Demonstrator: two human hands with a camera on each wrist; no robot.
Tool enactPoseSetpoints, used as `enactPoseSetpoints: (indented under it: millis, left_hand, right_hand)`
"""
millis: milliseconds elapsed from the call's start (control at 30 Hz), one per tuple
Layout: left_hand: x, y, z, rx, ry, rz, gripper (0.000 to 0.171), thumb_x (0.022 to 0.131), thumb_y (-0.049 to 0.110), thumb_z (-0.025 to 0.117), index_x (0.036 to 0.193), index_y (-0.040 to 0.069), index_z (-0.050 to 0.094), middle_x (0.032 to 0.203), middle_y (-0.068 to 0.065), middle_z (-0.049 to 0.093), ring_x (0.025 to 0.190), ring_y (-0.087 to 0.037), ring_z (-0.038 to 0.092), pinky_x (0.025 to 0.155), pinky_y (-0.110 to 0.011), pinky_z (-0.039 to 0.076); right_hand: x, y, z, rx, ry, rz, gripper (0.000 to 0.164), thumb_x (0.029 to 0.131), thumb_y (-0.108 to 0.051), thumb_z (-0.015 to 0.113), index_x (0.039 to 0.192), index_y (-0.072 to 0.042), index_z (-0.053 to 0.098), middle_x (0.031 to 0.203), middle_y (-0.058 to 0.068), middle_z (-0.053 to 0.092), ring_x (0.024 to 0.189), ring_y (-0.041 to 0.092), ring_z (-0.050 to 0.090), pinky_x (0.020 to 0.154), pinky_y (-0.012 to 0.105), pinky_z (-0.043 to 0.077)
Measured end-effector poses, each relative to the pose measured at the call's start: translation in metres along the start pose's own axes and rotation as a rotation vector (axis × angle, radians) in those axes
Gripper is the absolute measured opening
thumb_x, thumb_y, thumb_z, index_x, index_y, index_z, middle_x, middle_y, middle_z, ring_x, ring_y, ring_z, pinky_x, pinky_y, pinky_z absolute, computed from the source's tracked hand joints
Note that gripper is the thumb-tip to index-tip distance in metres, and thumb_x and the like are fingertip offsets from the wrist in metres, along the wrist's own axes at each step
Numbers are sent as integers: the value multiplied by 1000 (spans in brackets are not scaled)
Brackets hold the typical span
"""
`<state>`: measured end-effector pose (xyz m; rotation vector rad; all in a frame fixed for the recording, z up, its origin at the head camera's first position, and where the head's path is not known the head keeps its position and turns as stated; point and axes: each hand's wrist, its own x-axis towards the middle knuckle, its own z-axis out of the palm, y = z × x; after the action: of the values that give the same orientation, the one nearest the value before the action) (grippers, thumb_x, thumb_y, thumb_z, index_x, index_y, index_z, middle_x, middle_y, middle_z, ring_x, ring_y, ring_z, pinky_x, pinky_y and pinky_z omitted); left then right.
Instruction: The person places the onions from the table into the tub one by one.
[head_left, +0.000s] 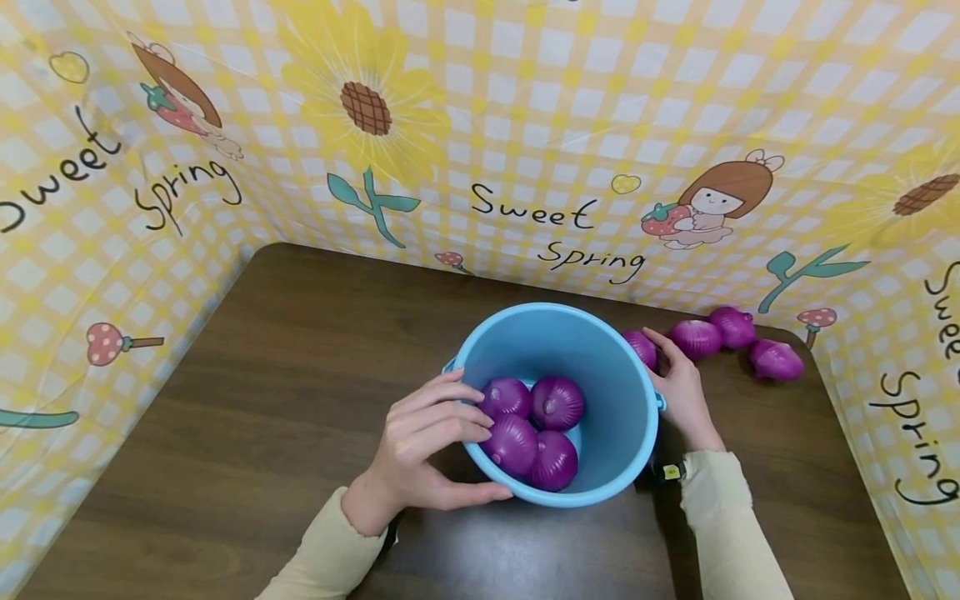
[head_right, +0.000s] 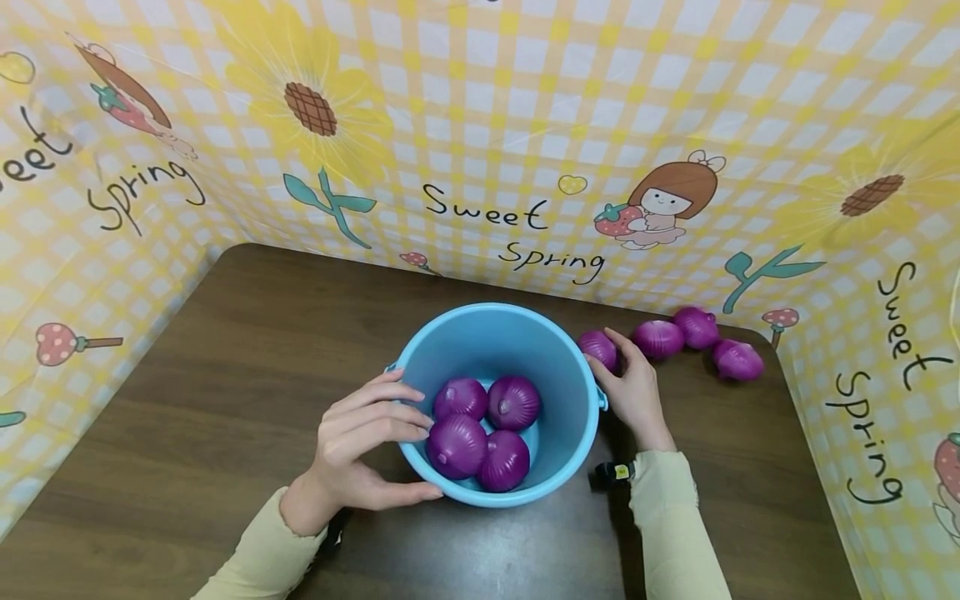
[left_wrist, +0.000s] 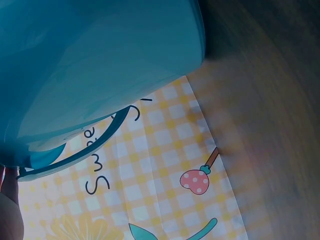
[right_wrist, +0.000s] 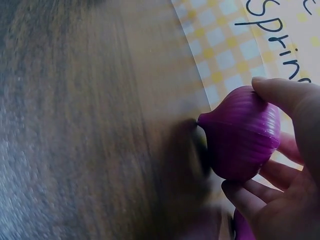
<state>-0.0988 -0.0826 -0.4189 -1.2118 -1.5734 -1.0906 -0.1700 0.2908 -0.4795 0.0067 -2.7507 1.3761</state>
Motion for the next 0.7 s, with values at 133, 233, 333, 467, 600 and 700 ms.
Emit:
enactPoseSetpoints:
  millis: [133,233,333,467,600,700]
  left_hand:
    - [0,0,0,-1,0,1,46,76,47,88,79,5,70,84,-8,73,86,-30,71,98,-56,52]
    - [0,0,0,-1,0,0,46,76,47,87,79,5,69,84,-8,73,86,-30,71,98,-55,52]
    - [1,0,-1,-1,-3,-1,46,76,47,87,79,5,69,84,-8,73,86,-30,71,99,-55,51]
    - [1,0,0,-2,-4,0,47,76,47,87,79,4,69,84,-8,73,86,-30,71,99,-55,51]
    - [2,0,0,-2,-4,7,46,76,47,87,79,4,69,84,-9,73,85,-30,71,99,-55,51]
    - [2,-1,0,-1,-5,10,47,77,47,87,79,4,69,84,-9,73,85,-30,71,99,-55,51]
  right_hand:
    - [0,0,0,5,1,3,55,100,-14,66,151,-3,46,148,27,47,135,43,46,108,57,41]
    - [0,-1,0,7,3,6,55,101,-15,66,151,-3,46,148,27,47,136,44,45,108,57,40]
    - [0,0,1,11,4,6,55,101,-15,66,151,-3,46,148,27,47,136,44,45,108,58,40]
    - [-1,1,1,15,10,0,55,100,-13,66,151,-3,46,148,27,47,136,43,45,108,57,40]
    - [-2,1,0,20,20,-4,56,100,-13,66,151,-3,45,149,26,47,136,44,46,108,57,40]
    - [-3,-1,-1,18,31,1,57,101,-18,66,152,-4,45,149,25,47,135,43,47,108,57,40]
